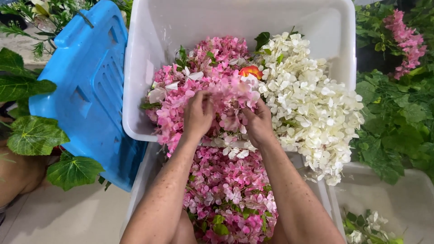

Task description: The person sorts pink and white artificial flowers from a large white bin into a smaller white bin below. They use both hands to pick up bunches of flowers and place them into the lower container.

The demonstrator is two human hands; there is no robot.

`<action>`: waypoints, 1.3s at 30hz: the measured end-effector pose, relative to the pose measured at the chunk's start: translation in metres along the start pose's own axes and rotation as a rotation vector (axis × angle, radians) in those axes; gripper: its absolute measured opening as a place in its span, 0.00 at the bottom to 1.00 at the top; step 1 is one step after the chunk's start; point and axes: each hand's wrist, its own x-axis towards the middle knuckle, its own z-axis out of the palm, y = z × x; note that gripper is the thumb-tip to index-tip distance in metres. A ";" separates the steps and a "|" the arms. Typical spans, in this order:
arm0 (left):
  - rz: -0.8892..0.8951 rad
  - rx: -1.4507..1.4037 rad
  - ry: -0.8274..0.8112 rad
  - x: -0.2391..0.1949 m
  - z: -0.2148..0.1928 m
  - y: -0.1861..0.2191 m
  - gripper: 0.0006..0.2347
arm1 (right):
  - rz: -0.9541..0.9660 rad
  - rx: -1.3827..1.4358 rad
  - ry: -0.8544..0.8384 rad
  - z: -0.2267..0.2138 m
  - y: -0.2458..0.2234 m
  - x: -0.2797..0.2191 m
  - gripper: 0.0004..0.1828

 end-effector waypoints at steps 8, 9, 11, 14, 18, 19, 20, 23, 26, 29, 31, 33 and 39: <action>-0.060 0.291 -0.244 -0.003 -0.008 -0.023 0.30 | 0.037 0.138 -0.077 0.012 -0.023 -0.004 0.13; -0.044 0.341 -0.212 -0.003 -0.009 -0.026 0.30 | 0.042 0.143 -0.085 0.014 -0.026 -0.007 0.12; -0.021 0.353 -0.172 0.002 -0.015 -0.002 0.30 | 0.043 0.111 -0.123 0.006 -0.018 -0.005 0.13; 0.060 0.327 -0.122 0.007 -0.017 0.019 0.32 | 0.038 0.002 -0.207 0.003 -0.015 -0.005 0.15; 0.143 0.062 -0.131 0.005 -0.021 0.053 0.26 | 0.041 -0.171 -0.319 0.008 -0.019 -0.003 0.13; 0.144 0.062 -0.131 0.005 -0.011 0.041 0.26 | 0.040 -0.171 -0.319 0.008 -0.017 -0.006 0.13; 0.111 -0.092 -0.180 0.005 -0.001 0.029 0.20 | 0.050 -0.249 -0.316 0.008 -0.015 -0.008 0.12; 0.047 -0.227 -0.333 -0.003 0.002 0.019 0.17 | 0.005 -0.405 -0.250 0.007 -0.016 -0.013 0.10; -0.007 -0.275 -0.535 -0.016 -0.007 0.023 0.20 | -0.092 -0.444 -0.193 0.017 -0.033 -0.020 0.12; -0.010 -0.279 -0.712 -0.018 -0.004 0.008 0.22 | -0.146 -0.405 -0.192 0.003 -0.015 -0.015 0.16; 0.010 -0.215 -0.790 -0.016 0.002 0.000 0.22 | -0.155 -0.409 -0.186 -0.014 0.002 -0.008 0.16; -0.003 -0.152 -0.683 -0.014 0.004 -0.003 0.07 | -0.183 -0.446 -0.163 -0.025 0.012 -0.001 0.14; -0.062 -0.250 -0.390 -0.006 -0.021 0.027 0.04 | 0.103 -0.225 -0.196 -0.008 -0.015 -0.012 0.35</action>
